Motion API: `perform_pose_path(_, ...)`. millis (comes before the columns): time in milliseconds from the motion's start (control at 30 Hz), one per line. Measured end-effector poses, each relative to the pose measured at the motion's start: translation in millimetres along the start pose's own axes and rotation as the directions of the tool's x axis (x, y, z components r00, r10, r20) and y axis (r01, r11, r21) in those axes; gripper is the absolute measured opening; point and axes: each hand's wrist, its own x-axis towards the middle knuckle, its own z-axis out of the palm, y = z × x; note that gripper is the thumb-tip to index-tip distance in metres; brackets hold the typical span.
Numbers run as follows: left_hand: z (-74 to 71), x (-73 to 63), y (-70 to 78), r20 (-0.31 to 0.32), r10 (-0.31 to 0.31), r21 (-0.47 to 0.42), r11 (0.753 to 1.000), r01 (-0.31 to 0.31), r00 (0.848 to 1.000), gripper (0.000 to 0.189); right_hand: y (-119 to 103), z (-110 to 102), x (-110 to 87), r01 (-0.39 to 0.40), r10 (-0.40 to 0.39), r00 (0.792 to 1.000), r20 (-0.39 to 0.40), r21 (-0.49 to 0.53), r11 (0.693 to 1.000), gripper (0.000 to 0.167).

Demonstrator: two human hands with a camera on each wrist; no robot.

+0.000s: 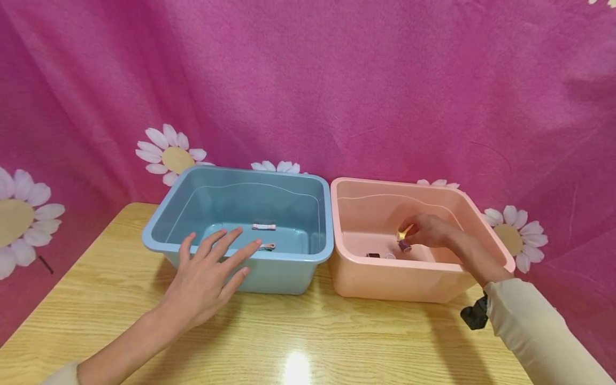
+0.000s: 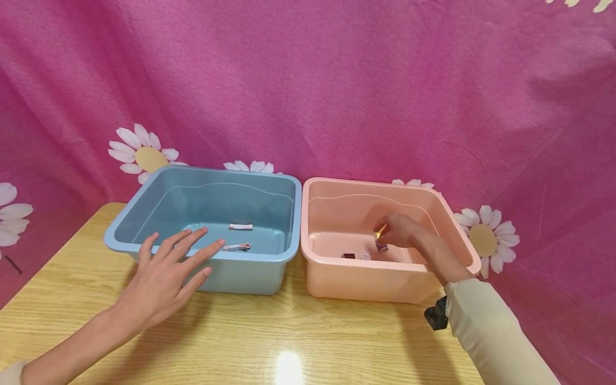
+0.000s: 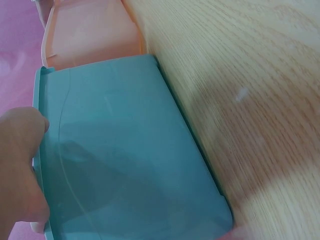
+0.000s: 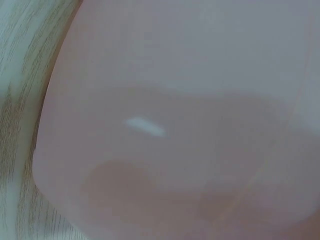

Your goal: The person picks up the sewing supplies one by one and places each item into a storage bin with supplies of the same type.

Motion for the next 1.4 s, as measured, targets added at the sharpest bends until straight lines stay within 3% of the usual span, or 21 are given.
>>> perform_pose_path(267,0.8,2.6,0.0,0.017,-0.024,-0.023,0.999,0.024,1.000,0.055,-5.8,-4.4,0.9,0.035,-0.048,0.993,-0.106,-0.114,0.993,0.023)
perform_pose_path(500,0.8,3.2,-0.1,0.029,-0.034,-0.045,0.998,0.035,0.999,0.048,-17.0,-2.1,-2.4,0.042,-0.054,0.984,-0.167,-0.077,0.996,0.027)
perform_pose_path(700,-0.4,3.0,-0.5,0.048,-0.041,-0.049,0.998,0.044,0.998,0.045,-29.5,0.7,-13.0,0.061,-0.087,0.965,-0.246,-0.114,0.992,0.027)
perform_pose_path(800,0.0,2.9,-1.1,0.054,-0.051,-0.050,0.997,0.054,0.997,0.045,-35.4,2.3,-18.6,0.107,-0.160,0.940,-0.302,-0.184,0.977,0.028)
perform_pose_path(900,0.4,3.1,-1.9,0.057,-0.058,-0.050,0.997,0.060,0.997,0.046,-41.8,4.5,-25.3,0.178,-0.266,0.894,-0.361,-0.260,0.949,0.031)
perform_pose_path(1033,1.1,4.5,-3.0,0.057,-0.060,-0.043,0.997,0.062,0.997,0.046,-50.1,7.8,-37.4,0.238,-0.346,0.841,-0.416,-0.290,0.927,0.037)
perform_pose_path(1200,0.9,7.7,-4.0,0.055,-0.095,-0.035,0.995,0.097,0.994,0.042,-62.0,13.8,-52.1,0.247,-0.365,0.825,-0.433,-0.305,0.920,0.052)
perform_pose_path(1400,-3.8,14.8,-3.4,0.037,-0.152,0.035,0.988,0.151,0.988,0.048,-74.2,25.6,-69.1,0.191,-0.387,0.781,-0.489,-0.403,0.895,0.059)
